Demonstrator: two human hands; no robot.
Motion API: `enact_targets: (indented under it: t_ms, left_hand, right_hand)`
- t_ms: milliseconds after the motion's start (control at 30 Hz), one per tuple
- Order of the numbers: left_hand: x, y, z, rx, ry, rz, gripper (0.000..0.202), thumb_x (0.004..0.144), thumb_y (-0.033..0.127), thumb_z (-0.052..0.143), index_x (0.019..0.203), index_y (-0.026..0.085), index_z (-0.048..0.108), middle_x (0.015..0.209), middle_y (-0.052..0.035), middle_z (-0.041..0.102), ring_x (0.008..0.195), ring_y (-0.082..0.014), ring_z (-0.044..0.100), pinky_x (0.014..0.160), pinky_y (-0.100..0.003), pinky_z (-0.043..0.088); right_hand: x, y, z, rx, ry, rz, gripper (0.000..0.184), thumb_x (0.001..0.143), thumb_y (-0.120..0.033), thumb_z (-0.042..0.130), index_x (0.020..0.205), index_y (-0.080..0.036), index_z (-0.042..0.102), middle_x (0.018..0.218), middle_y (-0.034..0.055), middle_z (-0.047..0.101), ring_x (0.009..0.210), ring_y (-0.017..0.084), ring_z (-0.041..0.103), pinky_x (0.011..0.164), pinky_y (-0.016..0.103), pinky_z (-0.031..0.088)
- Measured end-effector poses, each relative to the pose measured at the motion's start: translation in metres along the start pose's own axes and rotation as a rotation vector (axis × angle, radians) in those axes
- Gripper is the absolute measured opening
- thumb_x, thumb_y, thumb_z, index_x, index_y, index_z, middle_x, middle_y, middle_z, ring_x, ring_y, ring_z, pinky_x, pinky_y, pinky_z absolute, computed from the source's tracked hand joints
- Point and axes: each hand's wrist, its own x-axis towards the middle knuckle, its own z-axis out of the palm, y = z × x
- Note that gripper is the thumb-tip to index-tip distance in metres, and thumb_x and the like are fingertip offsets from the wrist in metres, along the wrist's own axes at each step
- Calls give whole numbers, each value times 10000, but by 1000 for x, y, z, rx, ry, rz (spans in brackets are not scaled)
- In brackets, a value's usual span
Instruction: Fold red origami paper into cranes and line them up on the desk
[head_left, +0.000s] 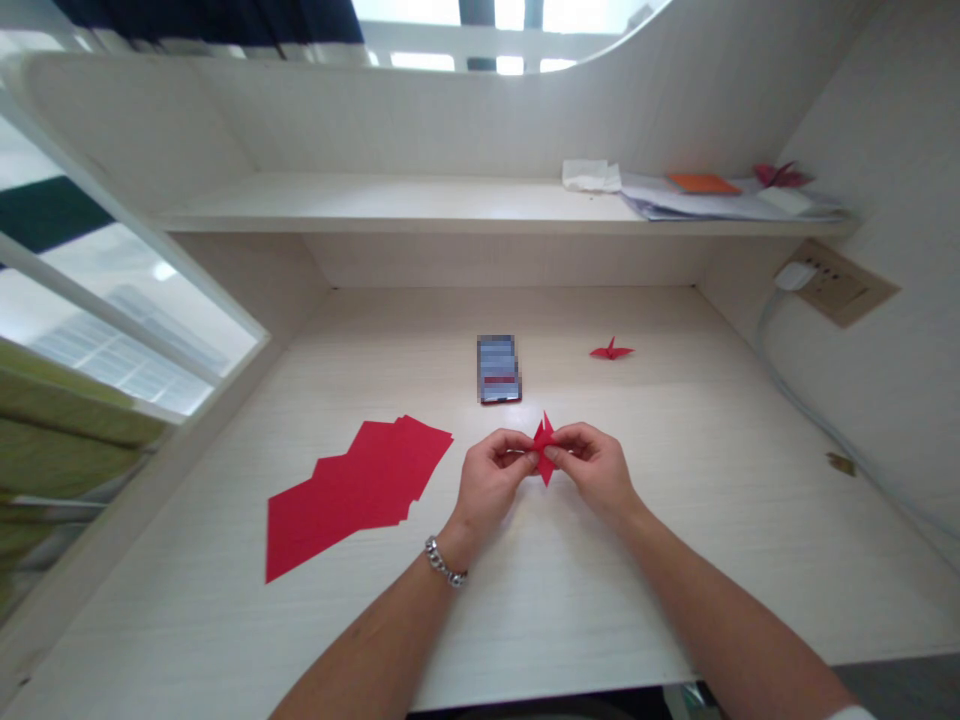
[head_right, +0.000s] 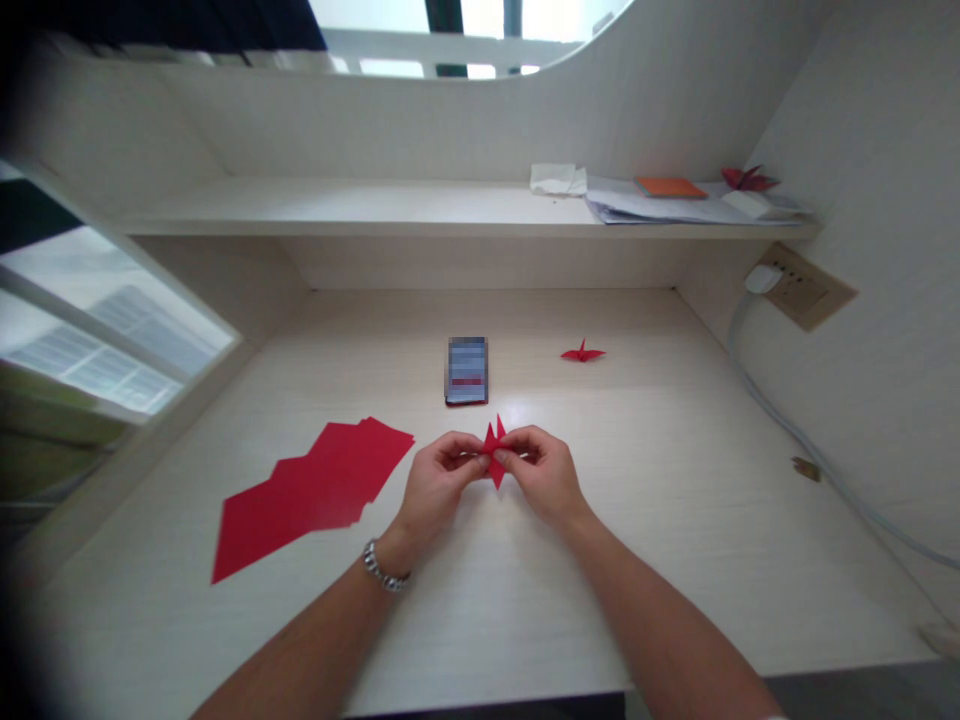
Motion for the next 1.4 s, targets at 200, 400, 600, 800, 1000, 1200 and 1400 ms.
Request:
enact_targets:
  t_ms: [200, 400, 600, 800, 1000, 1200, 1400]
  left_hand:
    - [1, 1, -1, 24, -2, 7, 196, 667, 207, 763, 816, 132, 659, 786, -40, 688, 717, -165, 669, 689, -294, 574]
    - [1, -2, -3, 19, -3, 50, 226, 699, 208, 742, 881, 153, 620, 836, -35, 671, 739, -159, 665, 680, -289, 573]
    - [-1, -3, -4, 127, -15, 142, 174, 740, 184, 692, 906, 171, 642, 865, -35, 682, 752, -151, 653, 691, -268, 546]
    - [-1, 1, -6, 319, -5, 130, 158, 753, 132, 623, 857, 170, 736, 868, -54, 728, 798, -173, 668, 749, -274, 524]
    - [-1, 3, -4, 294, -6, 105, 149, 734, 135, 625, 820, 168, 741, 876, -62, 728, 830, -190, 671, 787, -300, 526]
    - [-1, -1, -3, 88, 20, 23, 155, 709, 213, 712, 818, 160, 615, 776, -26, 675, 724, -166, 658, 672, -289, 546]
    - [2, -6, -3, 115, 45, 26, 268, 683, 251, 758, 857, 151, 580, 784, -39, 663, 706, -162, 661, 664, -285, 537]
  right_hand:
    - [2, 4, -2, 83, -48, 52, 185, 667, -270, 758, 821, -183, 703, 804, 51, 723, 759, 206, 667, 721, 332, 544]
    - [2, 4, -1, 110, -24, 28, 180, 628, -223, 795, 786, -200, 712, 773, 29, 715, 723, 186, 656, 682, 300, 534]
    - [2, 2, -2, 62, -31, 19, 119, 641, -234, 780, 752, -209, 742, 782, 40, 721, 733, 196, 663, 694, 310, 531]
    - [2, -5, -6, 115, -106, 55, 80, 697, -252, 723, 741, -195, 755, 833, 63, 717, 791, 214, 661, 735, 335, 535]
    - [4, -2, -4, 161, -61, 226, 187, 624, -286, 787, 746, -168, 708, 694, 35, 701, 643, 178, 647, 628, 310, 546]
    - [4, 3, -2, 176, -57, 226, 287, 578, -237, 818, 775, -184, 617, 711, 16, 696, 646, 166, 651, 606, 285, 537]
    - [2, 5, 0, 182, -29, 262, 377, 589, -239, 811, 876, -193, 571, 692, 14, 703, 631, 177, 666, 614, 299, 539]
